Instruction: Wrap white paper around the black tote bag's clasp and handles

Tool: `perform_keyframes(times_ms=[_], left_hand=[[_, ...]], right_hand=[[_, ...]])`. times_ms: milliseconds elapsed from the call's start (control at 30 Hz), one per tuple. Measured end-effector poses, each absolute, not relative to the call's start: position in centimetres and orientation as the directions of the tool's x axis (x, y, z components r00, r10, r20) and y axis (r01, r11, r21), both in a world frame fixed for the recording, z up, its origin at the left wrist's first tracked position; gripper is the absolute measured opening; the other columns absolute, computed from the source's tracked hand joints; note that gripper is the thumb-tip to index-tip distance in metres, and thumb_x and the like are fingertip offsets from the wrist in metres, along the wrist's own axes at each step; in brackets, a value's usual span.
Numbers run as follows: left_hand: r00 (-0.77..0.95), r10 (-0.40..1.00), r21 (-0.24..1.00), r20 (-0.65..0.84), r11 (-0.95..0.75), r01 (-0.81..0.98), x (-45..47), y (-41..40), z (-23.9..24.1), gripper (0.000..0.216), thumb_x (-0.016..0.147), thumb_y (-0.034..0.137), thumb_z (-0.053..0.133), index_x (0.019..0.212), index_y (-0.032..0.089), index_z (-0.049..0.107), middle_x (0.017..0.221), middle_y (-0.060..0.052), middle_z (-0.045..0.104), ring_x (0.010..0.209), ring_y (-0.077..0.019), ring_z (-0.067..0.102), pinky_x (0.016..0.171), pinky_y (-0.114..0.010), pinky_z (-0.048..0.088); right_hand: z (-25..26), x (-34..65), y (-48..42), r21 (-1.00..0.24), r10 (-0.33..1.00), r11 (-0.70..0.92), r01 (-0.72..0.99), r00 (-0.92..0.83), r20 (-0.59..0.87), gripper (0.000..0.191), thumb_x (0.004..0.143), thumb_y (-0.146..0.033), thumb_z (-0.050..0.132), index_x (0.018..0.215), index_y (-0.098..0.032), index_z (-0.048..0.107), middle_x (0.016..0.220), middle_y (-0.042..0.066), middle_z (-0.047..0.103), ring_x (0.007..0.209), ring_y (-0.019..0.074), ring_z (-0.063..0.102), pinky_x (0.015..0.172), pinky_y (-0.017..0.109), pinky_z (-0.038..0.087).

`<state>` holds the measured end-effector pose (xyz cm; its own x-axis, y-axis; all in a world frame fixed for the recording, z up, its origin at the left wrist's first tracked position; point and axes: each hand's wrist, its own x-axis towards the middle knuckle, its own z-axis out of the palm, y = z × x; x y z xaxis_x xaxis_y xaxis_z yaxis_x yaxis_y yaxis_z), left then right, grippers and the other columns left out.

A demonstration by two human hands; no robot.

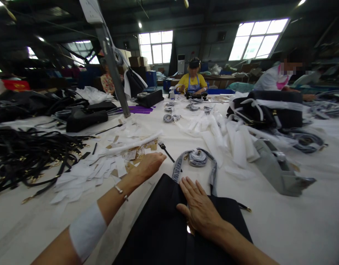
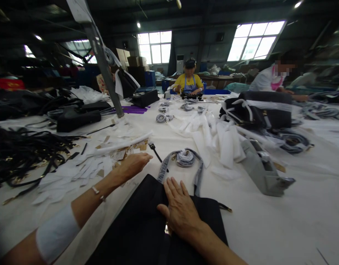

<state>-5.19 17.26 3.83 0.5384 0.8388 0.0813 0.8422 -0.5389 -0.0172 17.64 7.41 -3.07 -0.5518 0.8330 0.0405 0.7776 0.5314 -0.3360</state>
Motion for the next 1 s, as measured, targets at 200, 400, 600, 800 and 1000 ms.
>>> perform_keyframes(times_ms=[200, 400, 600, 800, 1000], left_hand=[[0.63, 0.776, -0.123, -0.029, -0.628, 0.768, -1.7, 23.8, -0.5, 0.024, 0.089, 0.003, 0.035, 0.098, 0.005, 0.057, 0.095, -0.021, 0.064, 0.087, -0.024, 0.066, 0.078, -0.037, 0.052], [0.591, 0.807, -0.068, -0.023, -0.591, 0.804, -1.0, 24.6, -0.1, 0.018, 0.085, 0.005, 0.042, 0.084, 0.007, 0.06, 0.085, -0.02, 0.067, 0.082, -0.0254, 0.066, 0.078, -0.038, 0.051], [0.322, 0.933, 0.034, 0.158, -0.331, 0.943, -1.8, 24.4, 4.7, 0.022, 0.086, 0.008, 0.038, 0.101, 0.009, 0.055, 0.088, -0.017, 0.069, 0.087, -0.0259, 0.067, 0.077, -0.038, 0.05], [0.258, 0.961, 0.876, 0.1, -0.208, 0.434, 1.7, 20.8, 10.7, 0.015, 0.092, 0.028, 0.043, 0.095, 0.014, 0.049, 0.075, -0.005, 0.068, 0.065, -0.0147, 0.065, 0.064, -0.027, 0.052], [0.533, 0.846, 1.0, -0.021, 0.006, 0.029, 9.1, 14.9, 10.0, 0.022, 0.081, 0.032, 0.063, 0.082, 0.012, 0.056, 0.073, -0.006, 0.068, 0.06, -0.0118, 0.064, 0.06, -0.023, 0.049]], right_hand=[[-3.4, 17.7, 7.5, -0.41, 0.847, 0.507, 0.758, -0.527, 0.071, 0.072, 0.092, -0.056, 0.045, 0.149, -0.015, 0.03, 0.155, 0.01, 0.024, 0.145, 0.0267, 0.016, 0.12, 0.049, 0.011], [-3.5, 17.8, 7.7, -0.445, 0.842, 0.508, 0.738, -0.534, 0.075, 0.076, 0.091, -0.06, 0.042, 0.15, -0.014, 0.028, 0.156, 0.011, 0.023, 0.146, 0.0266, 0.014, 0.12, 0.049, 0.007], [-2.8, 17.8, 7.4, -0.514, 0.848, 0.497, 0.699, -0.516, 0.119, 0.076, 0.09, -0.059, 0.045, 0.149, -0.014, 0.028, 0.154, 0.014, 0.027, 0.145, 0.027, 0.018, 0.119, 0.051, 0.009], [0.5, 19.3, 8.4, -0.82, 0.942, 0.333, 0.466, -0.129, 0.31, 0.053, 0.094, -0.046, 0.044, 0.138, -0.016, 0.048, 0.143, 0.013, 0.049, 0.136, 0.0245, 0.039, 0.116, 0.046, 0.025], [5.3, 23.0, 9.5, -0.957, 0.935, 0.289, 0.004, 0.214, 0.283, 0.047, 0.085, -0.048, 0.06, 0.119, -0.015, 0.063, 0.113, 0.008, 0.069, 0.106, 0.0218, 0.061, 0.096, 0.036, 0.047]])
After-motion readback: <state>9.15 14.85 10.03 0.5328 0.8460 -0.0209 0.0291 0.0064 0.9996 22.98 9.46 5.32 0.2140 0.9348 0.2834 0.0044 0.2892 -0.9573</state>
